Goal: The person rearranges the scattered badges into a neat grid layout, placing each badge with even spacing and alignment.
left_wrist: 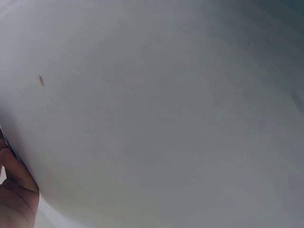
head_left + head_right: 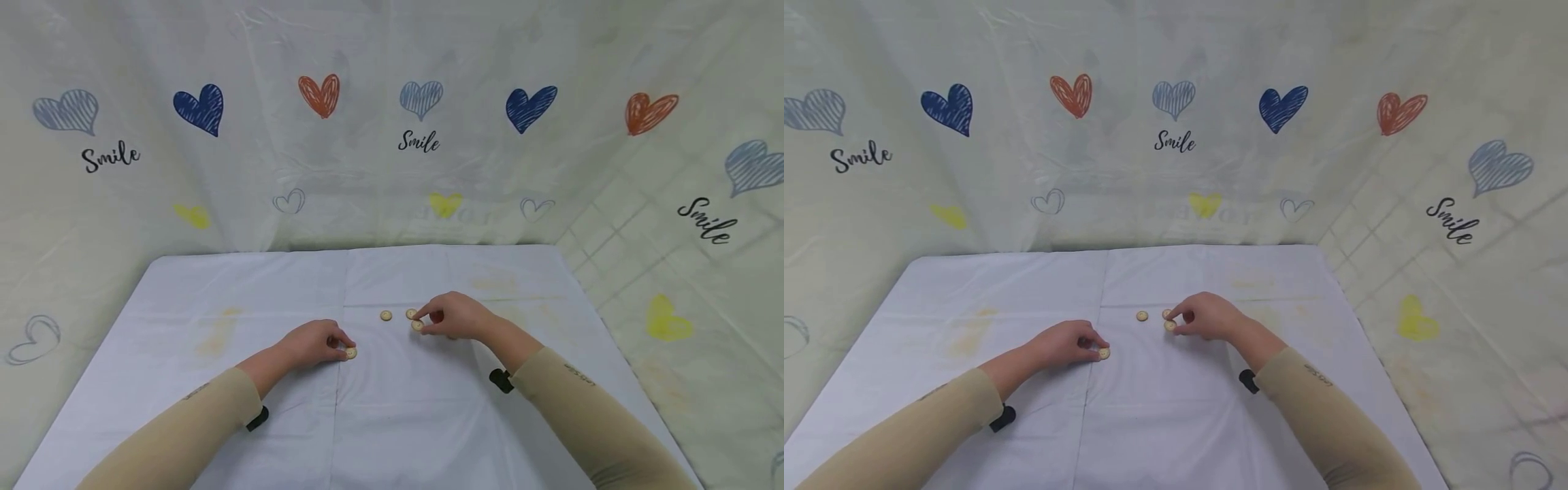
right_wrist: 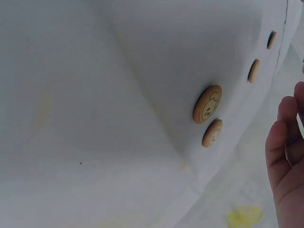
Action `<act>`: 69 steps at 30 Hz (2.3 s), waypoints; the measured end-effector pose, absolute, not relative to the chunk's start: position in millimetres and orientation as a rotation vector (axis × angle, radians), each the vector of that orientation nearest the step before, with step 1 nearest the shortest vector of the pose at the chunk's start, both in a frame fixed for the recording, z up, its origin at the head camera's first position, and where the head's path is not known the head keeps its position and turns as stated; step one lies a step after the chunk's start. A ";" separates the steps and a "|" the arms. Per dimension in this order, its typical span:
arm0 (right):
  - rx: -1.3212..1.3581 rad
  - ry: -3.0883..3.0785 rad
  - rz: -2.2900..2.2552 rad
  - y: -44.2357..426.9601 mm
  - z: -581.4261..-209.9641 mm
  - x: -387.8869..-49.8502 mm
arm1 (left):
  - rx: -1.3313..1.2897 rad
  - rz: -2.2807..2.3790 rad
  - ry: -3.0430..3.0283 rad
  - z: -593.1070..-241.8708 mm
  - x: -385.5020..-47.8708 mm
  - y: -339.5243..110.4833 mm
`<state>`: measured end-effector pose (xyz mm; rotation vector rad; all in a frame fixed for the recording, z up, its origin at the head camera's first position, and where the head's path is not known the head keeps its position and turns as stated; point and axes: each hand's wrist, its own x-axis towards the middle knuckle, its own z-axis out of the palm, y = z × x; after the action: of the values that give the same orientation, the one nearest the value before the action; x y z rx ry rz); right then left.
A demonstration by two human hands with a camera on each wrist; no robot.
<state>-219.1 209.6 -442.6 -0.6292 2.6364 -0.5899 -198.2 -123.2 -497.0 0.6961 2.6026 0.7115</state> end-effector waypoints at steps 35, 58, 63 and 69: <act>-0.553 2.630 -0.530 205.9 -451.4 -234.5 | 0.719 0.657 2.623 -490.3 -195.4 -122.1; -0.584 2.696 -0.621 274.7 -447.4 -219.6 | 0.780 0.627 2.645 -490.0 -193.9 -121.4; -0.517 2.670 -0.633 279.6 -455.2 -220.4 | 0.795 0.610 2.655 -489.6 -193.5 -121.3; -0.545 2.661 -0.543 280.2 -470.4 -221.7 | 0.802 0.609 2.653 -486.3 -191.7 -120.0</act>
<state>-221.7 280.2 -470.4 -0.5447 2.6607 -0.5434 -191.7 -120.0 -486.3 0.8022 2.6533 0.6095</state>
